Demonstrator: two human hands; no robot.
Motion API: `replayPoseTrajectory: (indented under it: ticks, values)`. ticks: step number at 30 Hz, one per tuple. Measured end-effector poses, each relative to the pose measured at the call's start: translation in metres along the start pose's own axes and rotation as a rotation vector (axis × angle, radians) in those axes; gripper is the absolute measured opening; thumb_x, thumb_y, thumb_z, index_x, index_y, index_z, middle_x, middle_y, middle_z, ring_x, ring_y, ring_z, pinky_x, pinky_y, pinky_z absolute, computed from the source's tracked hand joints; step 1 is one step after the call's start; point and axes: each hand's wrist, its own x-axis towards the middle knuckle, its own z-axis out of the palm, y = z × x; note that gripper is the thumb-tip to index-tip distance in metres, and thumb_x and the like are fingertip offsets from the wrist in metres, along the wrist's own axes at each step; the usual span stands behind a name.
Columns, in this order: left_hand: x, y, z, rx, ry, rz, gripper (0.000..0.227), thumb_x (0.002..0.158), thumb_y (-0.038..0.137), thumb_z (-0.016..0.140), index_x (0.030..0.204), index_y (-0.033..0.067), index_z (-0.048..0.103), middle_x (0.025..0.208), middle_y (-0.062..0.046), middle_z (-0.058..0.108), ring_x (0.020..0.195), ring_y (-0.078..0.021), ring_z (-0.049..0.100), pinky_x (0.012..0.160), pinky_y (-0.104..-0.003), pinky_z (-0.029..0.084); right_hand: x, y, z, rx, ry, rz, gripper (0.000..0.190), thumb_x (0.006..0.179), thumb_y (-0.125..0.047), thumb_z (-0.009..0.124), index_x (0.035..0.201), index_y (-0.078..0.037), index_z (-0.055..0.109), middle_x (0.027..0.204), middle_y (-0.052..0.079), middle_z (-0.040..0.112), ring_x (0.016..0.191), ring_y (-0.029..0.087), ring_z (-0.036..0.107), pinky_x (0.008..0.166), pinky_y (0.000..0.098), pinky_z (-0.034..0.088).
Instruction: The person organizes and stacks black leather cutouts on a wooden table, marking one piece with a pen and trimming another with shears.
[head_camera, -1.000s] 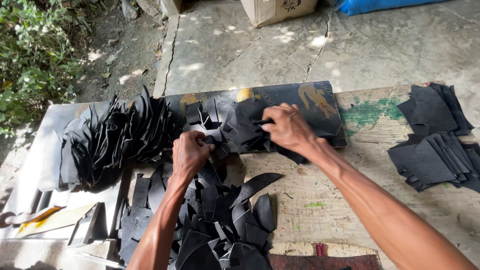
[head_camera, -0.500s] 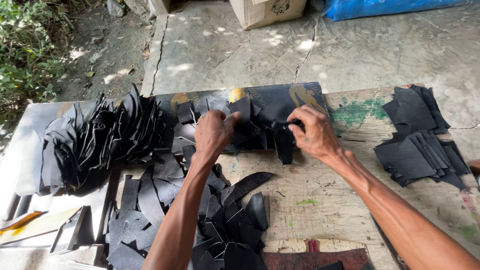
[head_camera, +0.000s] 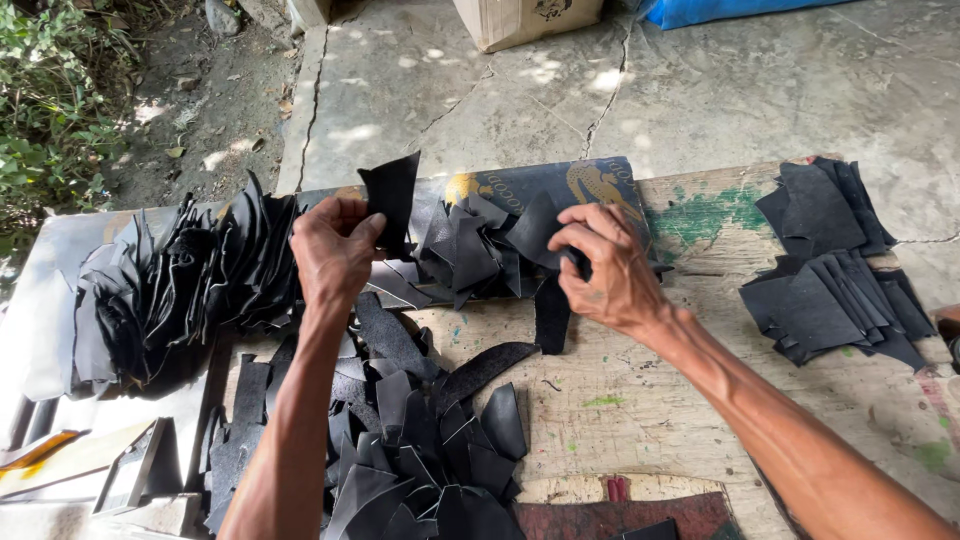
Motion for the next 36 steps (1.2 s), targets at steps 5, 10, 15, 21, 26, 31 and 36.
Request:
replayPoseTrajectory:
  ticks: [5, 10, 15, 21, 26, 31, 36]
  values:
    - [-0.009, -0.005, 0.004, 0.091, -0.051, -0.104, 0.024, 0.089, 0.007, 0.07, 0.113, 0.001, 0.072, 0.096, -0.016, 0.078, 0.07, -0.0223, 0.076, 0.061, -0.033, 0.065, 0.037, -0.022, 0.064, 0.116, -0.071, 0.003, 0.019, 0.099, -0.009, 0.072, 0.118, -0.007, 0.072, 0.123, 0.006, 0.069, 0.109, 0.023, 0.06, 0.101, 0.04, 0.051]
    - [-0.017, -0.022, 0.018, 0.297, -0.03, 0.036, 0.03, 0.084, 0.011, 0.069, 0.112, 0.0011, 0.077, 0.097, -0.022, 0.077, 0.087, -0.0302, 0.076, 0.083, -0.039, 0.059, 0.074, -0.023, 0.097, -0.087, -0.296, -0.094, 0.064, 0.056, -0.002, 0.083, 0.119, -0.011, 0.074, 0.127, 0.02, 0.06, 0.114, 0.038, 0.051, 0.088, 0.0553, 0.044]
    - [-0.022, -0.037, 0.018, 0.302, -0.03, 0.064, 0.03, 0.086, 0.014, 0.068, 0.111, 0.0012, 0.076, 0.095, -0.022, 0.076, 0.088, -0.0328, 0.077, 0.086, -0.04, 0.058, 0.076, -0.014, 0.076, -0.144, -0.452, -0.012, 0.025, 0.082, -0.008, 0.08, 0.105, -0.009, 0.07, 0.108, 0.007, 0.061, 0.105, 0.025, 0.056, 0.1, 0.041, 0.047]
    - [-0.027, -0.032, 0.022, 0.297, -0.043, 0.058, 0.029, 0.084, 0.013, 0.068, 0.109, 0.0029, 0.077, 0.095, -0.022, 0.076, 0.09, -0.0355, 0.075, 0.084, -0.042, 0.057, 0.072, -0.014, 0.069, 0.069, -0.284, -0.113, 0.057, 0.075, -0.008, 0.084, 0.127, -0.003, 0.063, 0.109, 0.011, 0.058, 0.094, 0.026, 0.051, 0.089, 0.0431, 0.043]
    - [-0.032, -0.033, 0.016, 0.354, -0.047, 0.12, 0.031, 0.082, 0.014, 0.072, 0.11, 0.0017, 0.076, 0.096, -0.023, 0.075, 0.091, -0.0361, 0.075, 0.085, -0.042, 0.057, 0.079, -0.021, 0.074, 0.006, -0.37, 0.073, 0.027, 0.078, -0.012, 0.081, 0.1, -0.008, 0.065, 0.099, 0.012, 0.057, 0.099, 0.024, 0.056, 0.094, 0.0383, 0.053]
    - [-0.034, -0.037, 0.01, 0.387, -0.014, 0.17, 0.03, 0.083, 0.012, 0.071, 0.11, 0.001, 0.076, 0.098, -0.023, 0.074, 0.087, -0.0351, 0.074, 0.081, -0.042, 0.057, 0.081, 0.018, 0.024, 0.551, -0.283, 0.387, 0.01, 0.092, -0.005, 0.07, 0.097, -0.003, 0.062, 0.091, 0.01, 0.066, 0.075, 0.016, 0.065, 0.063, 0.0288, 0.06]
    - [-0.028, -0.031, 0.023, 0.339, 0.052, 0.317, 0.019, 0.09, 0.015, 0.074, 0.102, 0.0008, 0.078, 0.098, -0.017, 0.073, 0.085, -0.0315, 0.071, 0.078, -0.043, 0.055, 0.061, 0.053, -0.013, 0.679, -0.148, 0.657, 0.011, 0.093, -0.004, 0.07, 0.104, -0.003, 0.069, 0.092, 0.009, 0.067, 0.07, 0.014, 0.061, 0.056, 0.0242, 0.052]
